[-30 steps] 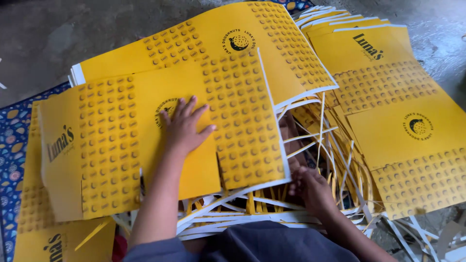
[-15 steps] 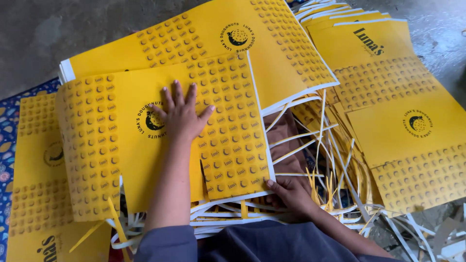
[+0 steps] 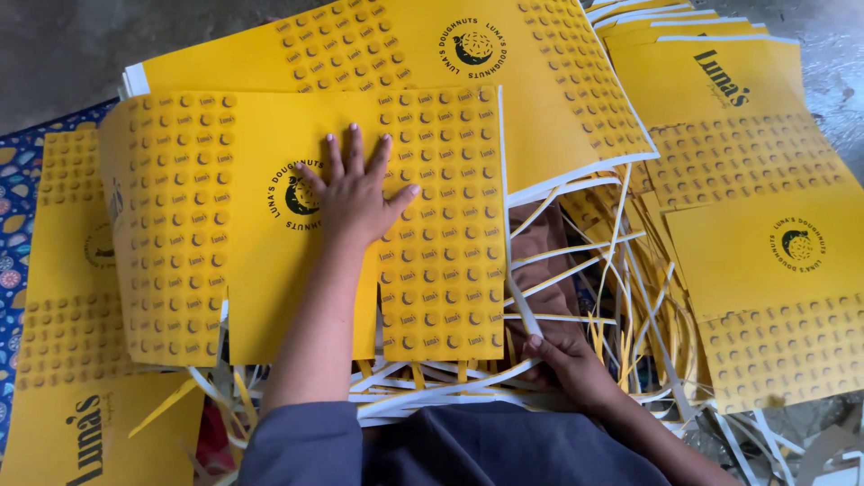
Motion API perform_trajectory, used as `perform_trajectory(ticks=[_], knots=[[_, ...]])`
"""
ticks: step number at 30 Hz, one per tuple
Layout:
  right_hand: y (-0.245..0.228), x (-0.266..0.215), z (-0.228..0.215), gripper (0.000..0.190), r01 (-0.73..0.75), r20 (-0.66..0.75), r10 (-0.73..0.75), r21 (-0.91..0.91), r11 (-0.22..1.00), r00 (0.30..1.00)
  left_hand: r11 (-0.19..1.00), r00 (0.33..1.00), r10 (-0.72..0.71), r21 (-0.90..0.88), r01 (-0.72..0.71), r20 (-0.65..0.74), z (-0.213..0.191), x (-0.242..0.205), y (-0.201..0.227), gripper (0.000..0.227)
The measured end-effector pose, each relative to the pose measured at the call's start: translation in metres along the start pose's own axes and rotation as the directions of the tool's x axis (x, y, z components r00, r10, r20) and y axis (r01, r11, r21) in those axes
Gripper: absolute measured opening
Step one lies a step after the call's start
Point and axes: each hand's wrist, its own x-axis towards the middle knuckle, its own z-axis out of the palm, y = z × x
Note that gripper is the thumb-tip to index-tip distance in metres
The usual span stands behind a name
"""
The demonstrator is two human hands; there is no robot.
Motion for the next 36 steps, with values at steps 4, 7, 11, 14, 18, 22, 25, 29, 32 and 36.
perform_trajectory(ticks=[4, 7, 11, 14, 18, 22, 25, 29, 32, 36], knots=[[-0.041, -0.014, 0.027, 0.042, 0.276, 0.150, -0.231, -0.505, 0.818, 0.961, 1.000, 1.000, 0.026, 0.007, -0.026, 0.006, 0.008, 0.000, -0.002, 0.082], [-0.044, 0.004, 0.027, 0.049, 0.125, 0.081, -0.095, -0.640, 0.758, 0.992, 0.999, 0.999, 0.048, 0.020, -0.048, 0.000, 0.013, -0.003, -0.004, 0.081], [-0.044, 0.031, 0.025, 0.047, 0.018, -0.074, -0.103, -0.720, 0.694, 0.992, 0.996, 0.996, 0.089, -0.005, -0.089, 0.007, 0.005, -0.011, -0.003, 0.080], [-0.048, 0.047, 0.037, 0.045, 0.156, -0.008, -0.206, -0.622, 0.767, 0.979, 0.995, 0.995, 0.098, -0.016, -0.098, 0.002, 0.009, -0.009, -0.006, 0.080], [-0.030, 0.052, 0.028, 0.056, 0.245, -0.074, -0.353, -0.588, 0.771, 0.933, 0.994, 0.994, 0.105, -0.011, -0.105, -0.007, 0.010, -0.010, -0.007, 0.081], [-0.080, 0.018, 0.059, 0.055, 0.518, 0.082, -0.511, -0.141, 0.844, 0.856, 0.993, 0.993, 0.122, -0.003, -0.122, -0.001, 0.008, -0.011, -0.007, 0.081], [-0.089, 0.009, 0.071, 0.043, 0.479, 0.058, -0.477, -0.178, 0.859, 0.877, 0.993, 0.993, 0.122, -0.011, -0.122, 0.009, 0.007, -0.011, -0.006, 0.081], [-0.072, 0.018, 0.067, 0.048, 0.431, 0.012, -0.442, -0.240, 0.870, 0.897, 0.992, 0.992, 0.123, -0.005, -0.123, 0.001, 0.007, -0.011, -0.007, 0.081], [-0.048, 0.034, 0.051, 0.050, 0.406, 0.001, -0.431, -0.336, 0.850, 0.902, 0.994, 0.994, 0.112, -0.012, -0.112, 0.004, 0.006, -0.011, -0.006, 0.080], [-0.040, 0.028, 0.050, 0.052, 0.382, -0.010, -0.426, -0.425, 0.821, 0.905, 0.992, 0.992, 0.126, -0.018, -0.126, 0.024, 0.003, -0.012, -0.006, 0.082]])
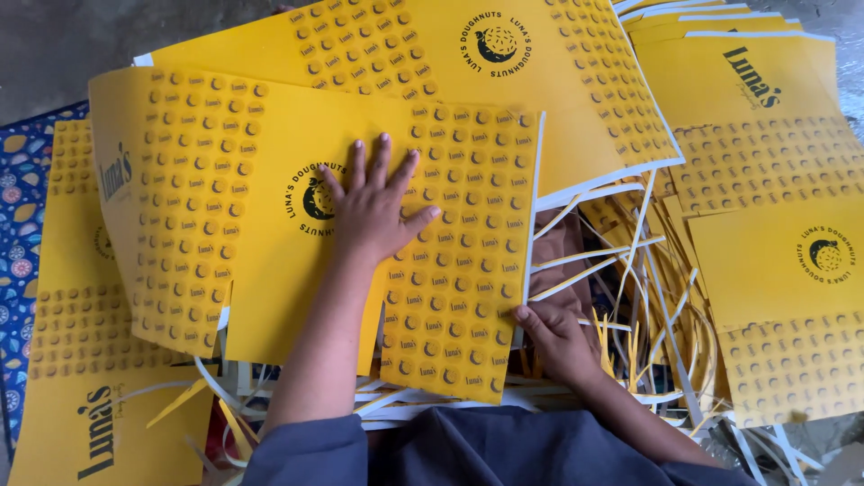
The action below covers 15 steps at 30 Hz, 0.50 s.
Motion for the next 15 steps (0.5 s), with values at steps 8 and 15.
perform_trajectory(ticks=[8, 15], knots=[[0.013, -0.011, -0.005, 0.048, 0.112, 0.168, -0.143, 0.178, 0.978, 0.975, 0.998, 0.998, 0.054, -0.014, -0.053, 0.037, -0.003, -0.004, 0.002, 0.084], [-0.055, -0.017, -0.031, 0.056, 0.254, 0.268, -0.274, 0.107, 0.961, 0.924, 0.988, 0.994, 0.103, 0.108, -0.107, 0.047, 0.011, 0.000, -0.006, 0.089]])
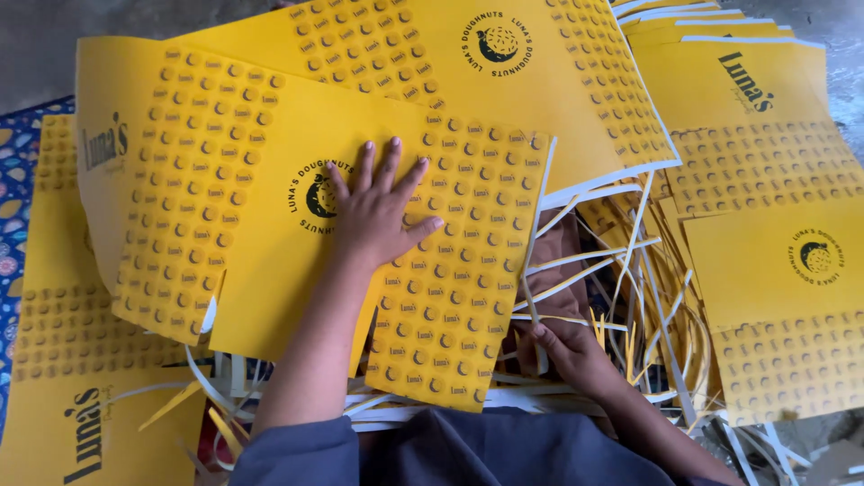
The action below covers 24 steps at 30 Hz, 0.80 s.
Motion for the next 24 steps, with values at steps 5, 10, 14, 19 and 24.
perform_trajectory(ticks=[5, 10, 14, 19, 24], knots=[[0.037, 0.032, 0.003, 0.084, -0.706, -0.261, 0.660, -0.156, 0.691, 0.704, 0.996, 0.999, -0.021, -0.090, 0.018, -0.027, -0.014, -0.007, 0.008, 0.082], [-0.020, 0.069, 0.004, 0.038, -0.283, -0.339, 0.319, 0.152, 0.947, 0.885, 0.996, 0.999, -0.027, -0.090, 0.025, -0.022, -0.016, -0.006, 0.007, 0.082], [0.100, 0.061, -0.018, 0.034, -0.286, -0.321, 0.275, 0.016, 0.958, 0.906, 0.996, 0.999, -0.029, -0.082, 0.027, -0.021, -0.011, -0.003, 0.005, 0.082], [0.037, 0.038, -0.009, 0.032, -0.323, -0.309, 0.331, 0.076, 0.943, 0.892, 0.997, 0.999, -0.031, -0.074, 0.029, -0.023, -0.007, -0.003, 0.004, 0.082], [0.018, 0.051, -0.006, 0.044, -0.367, -0.310, 0.391, 0.134, 0.920, 0.867, 0.996, 0.999, -0.025, -0.084, 0.023, -0.026, -0.006, -0.004, 0.005, 0.081]])
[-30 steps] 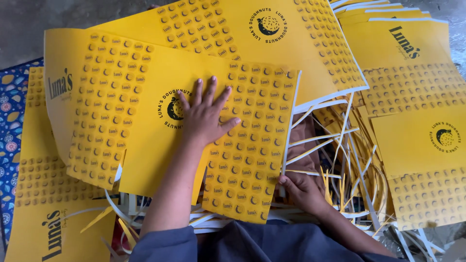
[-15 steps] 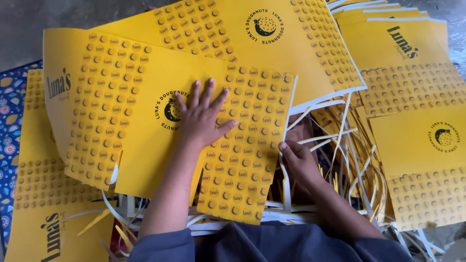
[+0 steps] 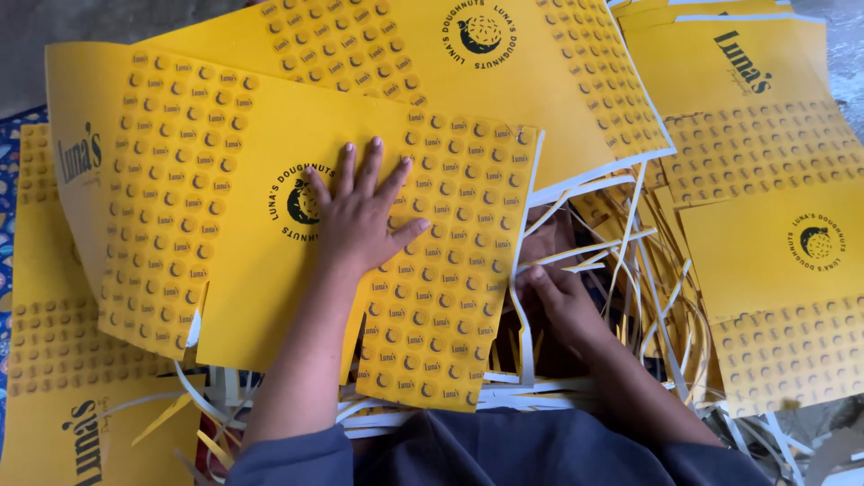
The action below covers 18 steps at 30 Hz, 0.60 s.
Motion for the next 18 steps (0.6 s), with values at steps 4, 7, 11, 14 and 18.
perform_trajectory(ticks=[4, 7, 11, 14, 18], knots=[[-0.025, 0.008, 0.015, 0.034, 0.096, -0.019, -0.096, 0.050, 0.994, 0.995, 1.000, 1.000, 0.004, 0.001, -0.004, -0.009, -0.001, 0.001, -0.001, 0.081], [-0.029, 0.005, 0.014, 0.033, 0.141, 0.014, -0.141, 0.032, 0.990, 0.990, 1.000, 1.000, 0.002, -0.018, -0.002, -0.007, 0.001, 0.001, -0.001, 0.082], [-0.004, 0.009, 0.004, 0.033, 0.233, 0.103, -0.226, -0.073, 0.970, 0.969, 0.999, 0.999, 0.037, -0.024, -0.038, -0.017, 0.005, 0.000, -0.003, 0.083], [0.016, 0.015, -0.003, 0.033, 0.289, 0.160, -0.267, -0.132, 0.948, 0.950, 0.999, 0.999, 0.040, -0.026, -0.040, -0.003, 0.002, 0.001, -0.002, 0.083], [0.024, 0.016, -0.028, 0.029, 0.318, 0.212, -0.292, -0.096, 0.943, 0.933, 0.999, 0.999, 0.049, -0.008, -0.049, 0.003, 0.001, 0.000, -0.003, 0.082]])
